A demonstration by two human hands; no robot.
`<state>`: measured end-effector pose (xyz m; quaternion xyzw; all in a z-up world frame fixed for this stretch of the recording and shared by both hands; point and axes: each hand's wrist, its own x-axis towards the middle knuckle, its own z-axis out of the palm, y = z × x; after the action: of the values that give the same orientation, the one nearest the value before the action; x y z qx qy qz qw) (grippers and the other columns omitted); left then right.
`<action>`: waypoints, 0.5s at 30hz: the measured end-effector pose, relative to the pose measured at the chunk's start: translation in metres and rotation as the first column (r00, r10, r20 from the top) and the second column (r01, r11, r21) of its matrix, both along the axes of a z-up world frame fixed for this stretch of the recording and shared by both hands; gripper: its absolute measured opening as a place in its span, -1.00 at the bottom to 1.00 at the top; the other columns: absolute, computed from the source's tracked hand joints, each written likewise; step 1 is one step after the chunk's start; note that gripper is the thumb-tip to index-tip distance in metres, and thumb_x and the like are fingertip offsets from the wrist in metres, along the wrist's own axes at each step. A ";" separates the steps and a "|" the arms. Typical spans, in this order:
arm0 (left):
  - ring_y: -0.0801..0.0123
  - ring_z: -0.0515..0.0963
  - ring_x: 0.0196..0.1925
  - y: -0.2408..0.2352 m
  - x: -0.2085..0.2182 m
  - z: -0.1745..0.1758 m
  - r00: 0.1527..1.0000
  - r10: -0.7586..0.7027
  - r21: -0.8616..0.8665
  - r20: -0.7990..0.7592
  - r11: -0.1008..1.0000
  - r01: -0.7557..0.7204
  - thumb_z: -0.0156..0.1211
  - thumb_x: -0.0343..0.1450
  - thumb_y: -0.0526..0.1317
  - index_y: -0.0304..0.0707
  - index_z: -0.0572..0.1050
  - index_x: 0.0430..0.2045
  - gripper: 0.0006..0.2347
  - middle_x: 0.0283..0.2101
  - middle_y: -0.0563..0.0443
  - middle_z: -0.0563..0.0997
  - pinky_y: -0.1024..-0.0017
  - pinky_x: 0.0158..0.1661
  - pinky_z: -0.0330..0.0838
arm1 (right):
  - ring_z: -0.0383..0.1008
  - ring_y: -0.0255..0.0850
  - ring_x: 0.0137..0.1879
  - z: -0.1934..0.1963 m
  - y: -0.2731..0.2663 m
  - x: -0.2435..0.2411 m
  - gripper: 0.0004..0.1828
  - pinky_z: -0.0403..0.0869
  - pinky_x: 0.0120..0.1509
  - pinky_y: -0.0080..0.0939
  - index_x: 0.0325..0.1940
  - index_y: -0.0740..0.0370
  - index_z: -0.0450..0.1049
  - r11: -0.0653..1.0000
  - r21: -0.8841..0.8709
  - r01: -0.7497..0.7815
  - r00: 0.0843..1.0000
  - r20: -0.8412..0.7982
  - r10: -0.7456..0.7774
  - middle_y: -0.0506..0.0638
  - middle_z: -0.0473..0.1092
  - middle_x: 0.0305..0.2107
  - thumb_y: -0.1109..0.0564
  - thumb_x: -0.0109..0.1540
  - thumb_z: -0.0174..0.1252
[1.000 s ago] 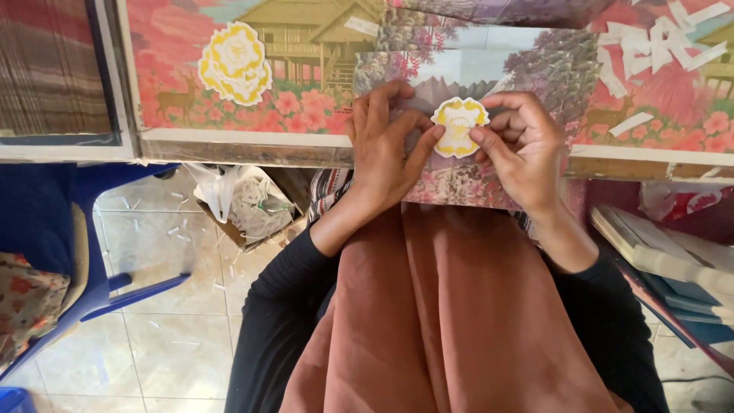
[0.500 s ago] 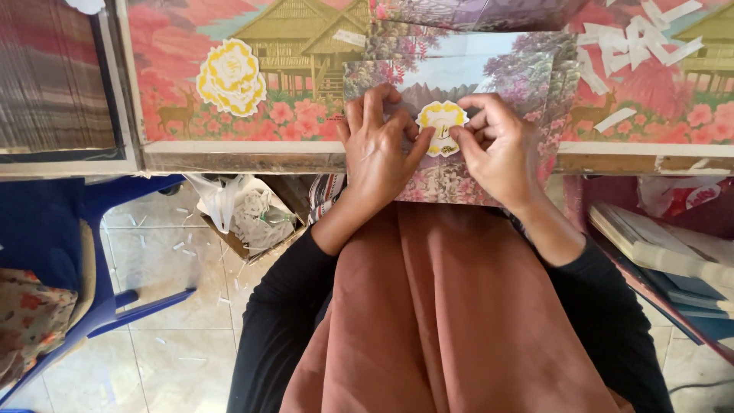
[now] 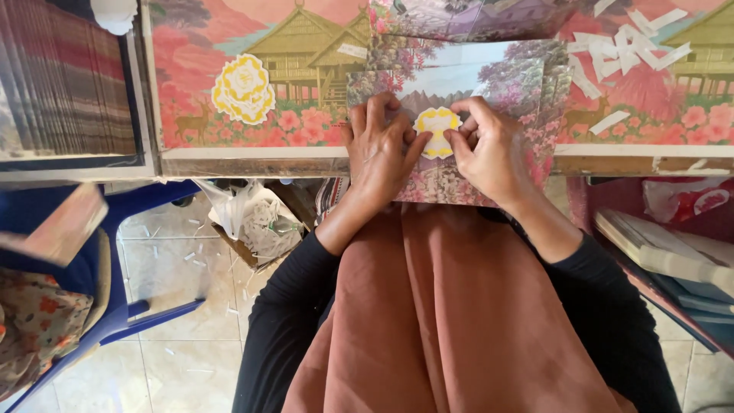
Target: Assembling decorative cards by unfolding them, adhering a central label, and stacking them.
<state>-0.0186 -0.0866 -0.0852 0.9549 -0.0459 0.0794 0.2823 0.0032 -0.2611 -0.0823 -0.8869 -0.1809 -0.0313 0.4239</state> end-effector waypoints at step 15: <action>-0.08 0.20 0.15 -0.010 -0.001 0.010 0.996 -0.025 0.126 0.087 0.992 0.014 0.09 0.28 0.20 0.08 0.38 -0.22 -0.64 0.14 -0.13 0.21 -0.07 -0.08 0.19 | 0.38 -0.15 -0.35 0.031 -0.082 0.090 -0.51 0.41 -0.37 -0.26 -0.10 0.33 0.25 0.946 0.097 0.309 0.823 0.471 -0.317 0.16 0.36 -0.29 0.40 0.14 0.47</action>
<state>-0.0196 -0.0968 -0.0747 0.9658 -0.0728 0.1157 0.2203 0.0930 -0.3430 -0.0515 -0.8652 -0.1321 -0.3209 0.3621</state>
